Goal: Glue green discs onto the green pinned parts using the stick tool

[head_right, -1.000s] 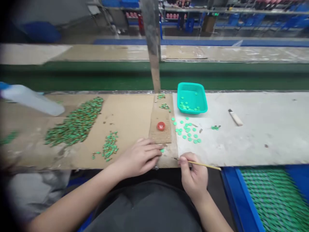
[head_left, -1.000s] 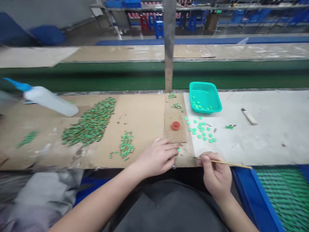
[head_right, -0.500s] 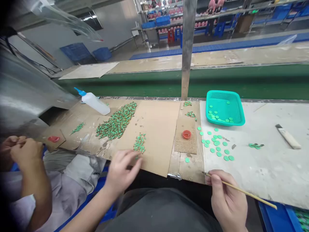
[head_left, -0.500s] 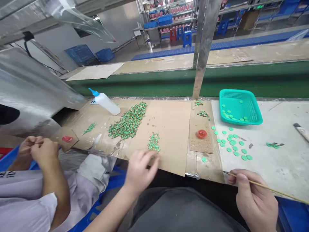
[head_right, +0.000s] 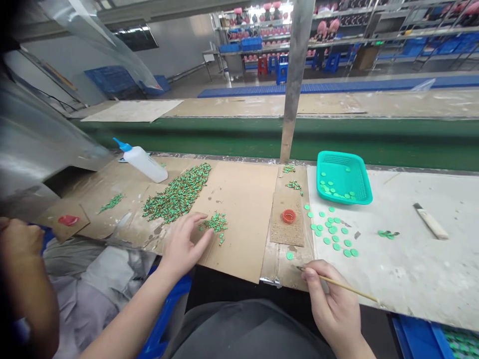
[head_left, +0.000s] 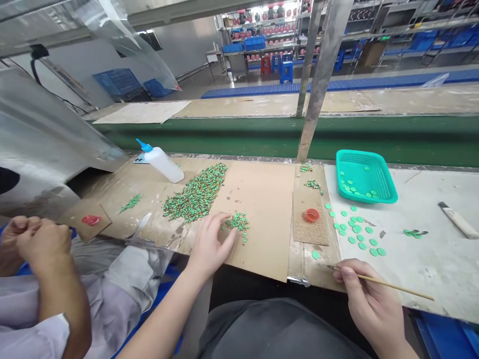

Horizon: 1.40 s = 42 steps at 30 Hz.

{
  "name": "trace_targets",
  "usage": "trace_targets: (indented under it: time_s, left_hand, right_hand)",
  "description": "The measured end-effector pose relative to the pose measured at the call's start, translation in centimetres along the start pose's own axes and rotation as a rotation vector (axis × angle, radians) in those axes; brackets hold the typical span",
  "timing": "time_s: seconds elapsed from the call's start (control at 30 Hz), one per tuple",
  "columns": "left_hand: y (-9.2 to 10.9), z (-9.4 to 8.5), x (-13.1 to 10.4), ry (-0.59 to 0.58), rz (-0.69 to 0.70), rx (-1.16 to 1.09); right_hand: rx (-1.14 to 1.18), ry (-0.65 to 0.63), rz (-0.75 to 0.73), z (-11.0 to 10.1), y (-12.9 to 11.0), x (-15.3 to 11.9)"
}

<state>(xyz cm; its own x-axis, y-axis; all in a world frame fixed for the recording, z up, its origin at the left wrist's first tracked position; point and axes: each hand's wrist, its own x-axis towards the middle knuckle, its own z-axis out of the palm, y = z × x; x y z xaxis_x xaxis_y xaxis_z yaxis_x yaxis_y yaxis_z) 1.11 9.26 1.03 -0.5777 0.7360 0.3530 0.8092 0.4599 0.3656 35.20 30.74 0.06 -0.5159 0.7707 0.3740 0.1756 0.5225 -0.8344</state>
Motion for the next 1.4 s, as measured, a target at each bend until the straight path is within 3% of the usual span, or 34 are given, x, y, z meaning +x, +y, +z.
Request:
trace_targets:
  time_s: [0.13,0.33,0.5,0.8,0.93,1.13,1.23,1.3,1.4]
  left_hand:
    - [-0.5,-0.1,-0.3,-0.112,-0.006,0.02]
    - [0.9,2.3,1.8,-0.258,0.025,-0.018]
    - [1.7,3.6,4.7,-0.277,0.091,-0.078]
    - [1.8,5.2,9.9,-0.242,0.167,-0.121]
    - [1.6,4.2,9.7,-0.225,0.146,-0.12]
    - [1.5,2.6,4.3,-0.253,0.086,-0.058]
    - [1.7,2.3,3.1,-0.239,0.063,-0.033]
    - [1.3,1.6,3.9,-0.208,0.034,-0.015]
    - [-0.8,-0.3,7.7,-0.136,-0.057,0.044]
  right_hand:
    - [-0.046,-0.025,0.029,-0.1,-0.7,0.0]
    - [-0.05,-0.099,-0.059,0.2,-1.0,1.0]
    - [-0.059,-0.048,0.013,0.9,-2.0,0.6]
    - [-0.084,-0.112,-0.137,0.6,-1.2,1.3]
    - [-0.077,-0.135,-0.132,0.4,-0.9,1.3]
    - [-0.097,-0.143,-0.095,0.3,-0.2,1.1]
    - [-0.099,-0.162,-0.107,0.4,0.0,1.1]
    - [-0.093,-0.177,-0.119,0.4,-0.1,1.1]
    - [-0.088,-0.18,-0.113,0.3,-0.4,1.2]
